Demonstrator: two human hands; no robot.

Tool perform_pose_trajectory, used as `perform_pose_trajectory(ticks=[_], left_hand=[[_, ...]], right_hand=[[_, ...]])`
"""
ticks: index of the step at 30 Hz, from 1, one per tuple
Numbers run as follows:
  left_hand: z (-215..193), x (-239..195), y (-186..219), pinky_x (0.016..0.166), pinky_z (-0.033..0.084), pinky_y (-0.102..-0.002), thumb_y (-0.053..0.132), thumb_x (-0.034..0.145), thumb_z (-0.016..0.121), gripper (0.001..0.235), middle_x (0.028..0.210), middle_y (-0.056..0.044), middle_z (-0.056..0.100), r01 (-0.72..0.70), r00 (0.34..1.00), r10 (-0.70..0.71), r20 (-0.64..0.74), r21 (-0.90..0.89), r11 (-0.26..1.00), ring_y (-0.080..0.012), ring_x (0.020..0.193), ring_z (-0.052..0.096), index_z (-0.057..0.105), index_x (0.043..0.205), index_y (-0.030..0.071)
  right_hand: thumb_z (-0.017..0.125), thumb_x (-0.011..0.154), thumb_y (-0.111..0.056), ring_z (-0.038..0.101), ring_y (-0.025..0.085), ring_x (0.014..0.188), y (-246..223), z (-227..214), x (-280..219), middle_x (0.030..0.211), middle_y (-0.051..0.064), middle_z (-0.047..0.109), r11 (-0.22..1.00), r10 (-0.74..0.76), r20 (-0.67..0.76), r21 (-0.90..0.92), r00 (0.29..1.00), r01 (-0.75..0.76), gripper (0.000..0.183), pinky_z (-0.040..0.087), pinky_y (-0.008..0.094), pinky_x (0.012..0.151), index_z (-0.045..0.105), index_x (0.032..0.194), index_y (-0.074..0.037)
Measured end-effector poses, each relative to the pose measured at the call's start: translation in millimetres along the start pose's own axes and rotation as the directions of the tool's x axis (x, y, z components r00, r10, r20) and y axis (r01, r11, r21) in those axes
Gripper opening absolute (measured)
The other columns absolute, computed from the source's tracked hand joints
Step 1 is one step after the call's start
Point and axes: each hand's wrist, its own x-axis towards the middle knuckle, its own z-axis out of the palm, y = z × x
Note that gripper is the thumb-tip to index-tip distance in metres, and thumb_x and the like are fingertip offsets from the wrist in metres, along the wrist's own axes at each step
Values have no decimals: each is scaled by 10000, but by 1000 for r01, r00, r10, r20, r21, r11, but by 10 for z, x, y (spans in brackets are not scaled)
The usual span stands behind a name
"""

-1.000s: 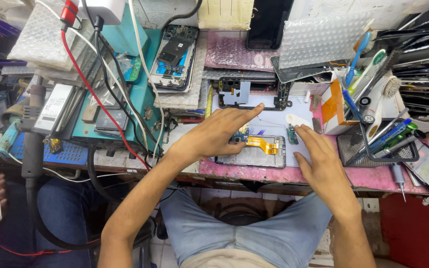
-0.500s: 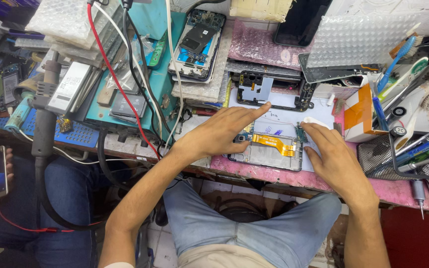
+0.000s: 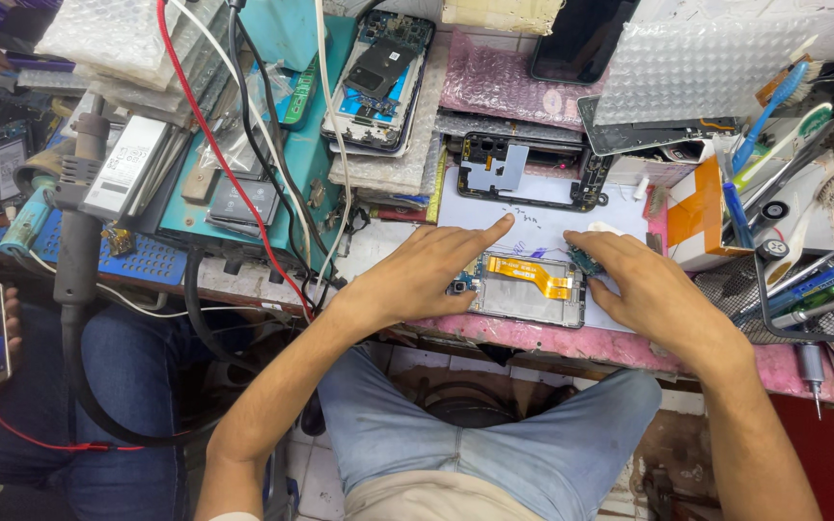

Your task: The person disassembles a smartphone, removes the battery, and uses a green air blower to clean the interior. They then place the motherboard into the phone frame and secure it with a screwdriver. The person handles the phone, battery, motherboard, and various tools throughout the process.

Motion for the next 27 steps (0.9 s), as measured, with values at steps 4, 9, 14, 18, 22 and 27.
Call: perform_pose_trajectory(ticks=[4, 9, 14, 18, 22, 27], left_hand=[[41, -28, 49, 1093, 400, -476, 183, 784, 758, 1004, 1357, -173, 609, -1, 1000, 1, -11, 11, 1000, -341, 1232, 574, 221, 1626, 80], [86, -60, 102, 1093, 406, -478, 202, 785, 775, 999, 1308, -191, 630, -5, 999, 7, -36, 33, 999, -351, 1226, 582, 240, 1620, 81], [82, -78, 92, 1117, 399, -495, 206, 794, 784, 994, 1274, -200, 644, 8, 1000, -8, -26, -5, 1000, -379, 1194, 586, 246, 1623, 96], [98, -79, 81, 1137, 404, -489, 208, 802, 785, 984, 1279, -201, 642, -3, 1000, 2, -30, -23, 1000, -387, 1218, 582, 256, 1628, 116], [82, -86, 54, 1134, 389, -496, 201, 804, 793, 982, 1313, -230, 624, 10, 999, -12, -37, -58, 998, -402, 1254, 563, 255, 1620, 109], [44, -146, 3, 1150, 403, -478, 207, 875, 768, 928, 1319, -211, 633, 93, 996, -94, 5, -155, 983, -378, 1242, 581, 247, 1638, 123]], right_hand=[[657, 777, -15, 600, 386, 1214, 31, -10, 28, 1336, 206, 631, 998, -57, 3, 28, 998, 57, 615, 473, 456, 1011, 570, 1385, -33], [663, 789, -24, 611, 347, 1225, 59, 8, 32, 1327, 177, 644, 998, 44, 59, 50, 997, -47, 619, 481, 431, 1029, 571, 1399, -78], [688, 733, -26, 566, 374, 1269, 24, -12, -50, 1376, 210, 594, 995, -48, 15, 92, 999, 47, 673, 447, 432, 1050, 563, 1394, -47], [705, 720, -56, 571, 377, 1259, -24, -12, -84, 1366, 206, 586, 995, -54, 0, 82, 999, 54, 681, 453, 428, 1044, 562, 1386, -48], [728, 740, -106, 595, 361, 1198, -78, 10, -149, 1336, 189, 591, 995, 6, 12, 99, 1000, -8, 672, 493, 418, 977, 564, 1390, -67], [764, 778, -171, 628, 327, 1131, -61, 125, -226, 1269, 170, 637, 986, -10, -55, 165, 998, 19, 661, 508, 398, 959, 563, 1397, -55]])
